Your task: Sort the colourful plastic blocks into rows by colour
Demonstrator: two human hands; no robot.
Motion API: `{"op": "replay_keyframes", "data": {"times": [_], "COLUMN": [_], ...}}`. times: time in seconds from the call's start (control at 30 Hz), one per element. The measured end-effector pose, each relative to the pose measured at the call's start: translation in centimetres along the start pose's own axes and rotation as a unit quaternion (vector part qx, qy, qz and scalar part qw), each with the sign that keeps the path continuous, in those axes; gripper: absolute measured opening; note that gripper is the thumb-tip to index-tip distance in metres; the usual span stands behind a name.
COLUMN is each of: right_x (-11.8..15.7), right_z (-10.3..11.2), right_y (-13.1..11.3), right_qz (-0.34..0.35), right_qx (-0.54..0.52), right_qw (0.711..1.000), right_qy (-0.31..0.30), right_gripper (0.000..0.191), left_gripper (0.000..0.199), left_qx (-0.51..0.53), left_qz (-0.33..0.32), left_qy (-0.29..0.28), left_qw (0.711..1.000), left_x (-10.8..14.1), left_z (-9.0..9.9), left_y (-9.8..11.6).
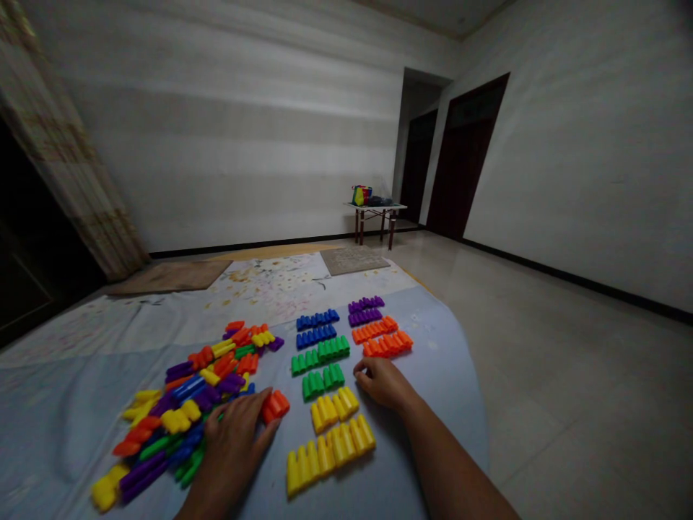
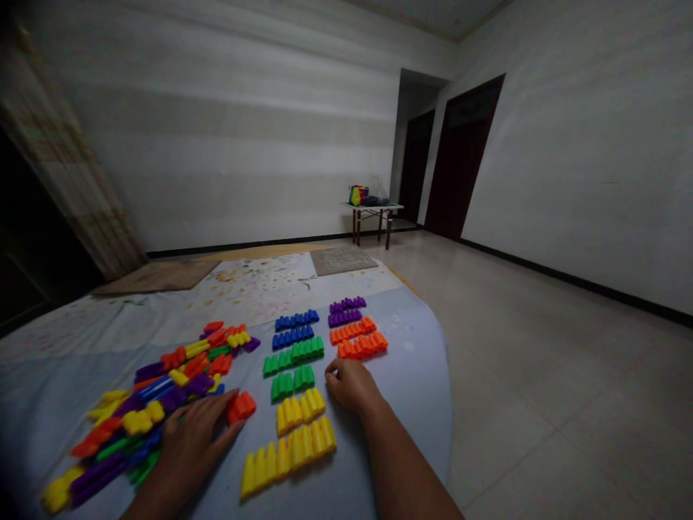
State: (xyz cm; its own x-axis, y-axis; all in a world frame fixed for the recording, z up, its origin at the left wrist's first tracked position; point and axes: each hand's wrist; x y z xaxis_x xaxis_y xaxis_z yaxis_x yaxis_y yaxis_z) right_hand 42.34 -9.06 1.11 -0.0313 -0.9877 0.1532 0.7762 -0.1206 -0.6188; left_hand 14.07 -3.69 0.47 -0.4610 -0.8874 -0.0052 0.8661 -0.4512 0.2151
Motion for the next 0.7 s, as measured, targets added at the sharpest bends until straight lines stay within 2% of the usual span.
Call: {"op": "replay_keyframes", "data": {"times": [0.23,0.4,0.57,0.7], "right_x": [0.0,0.3,1.2,2.2], "right_z": [-0.1,0.2,0.0,-1.0], "right_y": [0.0,-0.7,-1.3,-1.1], "right_qz": [-0.007,-0.026,-0.033,-0.019], "right_qx": [0.002,0.032,0.079,0.093], "right_qw": [1.0,0.999,0.996,0.995], "right_qy": [0.002,0.007,-0.019,0.031], "right_gripper": [0.026,0.025,0.022,0.02], "left_gripper": [0.049,0.046,0.046,0.046], "left_qx": [0.039,0.08,0.116,0.135], "left_qz": [0.011,-0.043,-0.081,-0.089], "left_qy": [0.041,0.081,0.113,0.129], "left_qw": [0.998,0.993,0.983,0.978], "left_x": [-0.5,-1.1,-1.3,-2.0], "left_z": [0.2,0.3,0.2,1.1], "left_y": [0.1,0.2,0.1,0.7]}}
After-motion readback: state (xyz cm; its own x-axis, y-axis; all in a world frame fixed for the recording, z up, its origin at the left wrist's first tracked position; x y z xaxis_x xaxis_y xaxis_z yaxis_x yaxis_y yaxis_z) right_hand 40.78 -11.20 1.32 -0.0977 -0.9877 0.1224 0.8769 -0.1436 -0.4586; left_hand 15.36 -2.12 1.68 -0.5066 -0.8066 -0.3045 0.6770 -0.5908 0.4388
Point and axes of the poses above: each hand's wrist, its own x-axis away from the middle knuckle, its own z-axis out of the back of the hand, y = z × x, and after that the axes turned 13 degrees about -y, right-handed
